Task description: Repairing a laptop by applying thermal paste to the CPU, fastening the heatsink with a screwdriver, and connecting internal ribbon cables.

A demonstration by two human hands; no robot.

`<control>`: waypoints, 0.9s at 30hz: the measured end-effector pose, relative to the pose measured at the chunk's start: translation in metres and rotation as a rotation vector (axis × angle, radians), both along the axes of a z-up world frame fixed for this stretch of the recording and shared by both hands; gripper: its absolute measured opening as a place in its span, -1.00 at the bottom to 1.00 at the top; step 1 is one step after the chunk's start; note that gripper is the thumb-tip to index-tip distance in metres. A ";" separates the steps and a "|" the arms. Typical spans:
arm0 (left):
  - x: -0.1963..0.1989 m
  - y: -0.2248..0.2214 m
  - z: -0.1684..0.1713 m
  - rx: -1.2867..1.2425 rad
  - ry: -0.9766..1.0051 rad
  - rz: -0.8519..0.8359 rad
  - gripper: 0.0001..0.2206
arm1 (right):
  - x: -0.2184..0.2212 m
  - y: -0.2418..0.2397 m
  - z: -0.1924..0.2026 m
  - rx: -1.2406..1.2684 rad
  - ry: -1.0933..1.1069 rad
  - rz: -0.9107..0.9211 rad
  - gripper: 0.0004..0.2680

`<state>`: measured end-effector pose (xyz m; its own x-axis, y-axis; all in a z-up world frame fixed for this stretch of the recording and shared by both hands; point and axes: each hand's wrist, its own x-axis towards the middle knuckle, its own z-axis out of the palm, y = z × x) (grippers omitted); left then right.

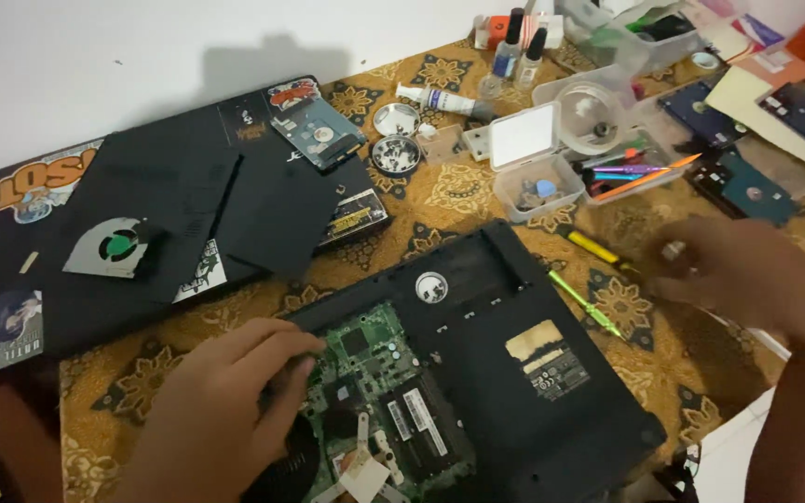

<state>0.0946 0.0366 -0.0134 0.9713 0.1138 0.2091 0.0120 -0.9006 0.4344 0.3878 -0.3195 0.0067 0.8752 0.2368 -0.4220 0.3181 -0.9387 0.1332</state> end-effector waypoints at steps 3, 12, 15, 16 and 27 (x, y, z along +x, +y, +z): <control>0.000 0.001 0.002 -0.020 0.003 -0.002 -0.79 | -0.037 0.021 0.020 0.102 -0.043 -0.022 -0.70; -0.003 0.001 0.005 -0.028 -0.002 -0.009 -0.80 | -0.060 0.026 0.004 0.243 -0.046 0.144 -0.77; -0.004 0.001 0.008 -0.030 -0.012 -0.014 -0.82 | -0.044 0.023 0.008 0.312 -0.244 0.253 -0.84; -0.003 0.001 0.009 -0.038 -0.028 -0.023 -0.82 | -0.039 0.022 0.011 0.398 -0.338 0.304 -0.84; 0.002 0.009 0.003 -0.011 -0.130 -0.021 -0.85 | -0.043 0.156 -0.019 1.434 0.528 0.590 -0.92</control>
<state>0.0962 0.0451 -0.0105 0.9381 0.0971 0.3326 -0.0638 -0.8951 0.4413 0.3446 -0.1635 -0.0127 0.3653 0.9048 0.2187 0.3810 0.0690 -0.9220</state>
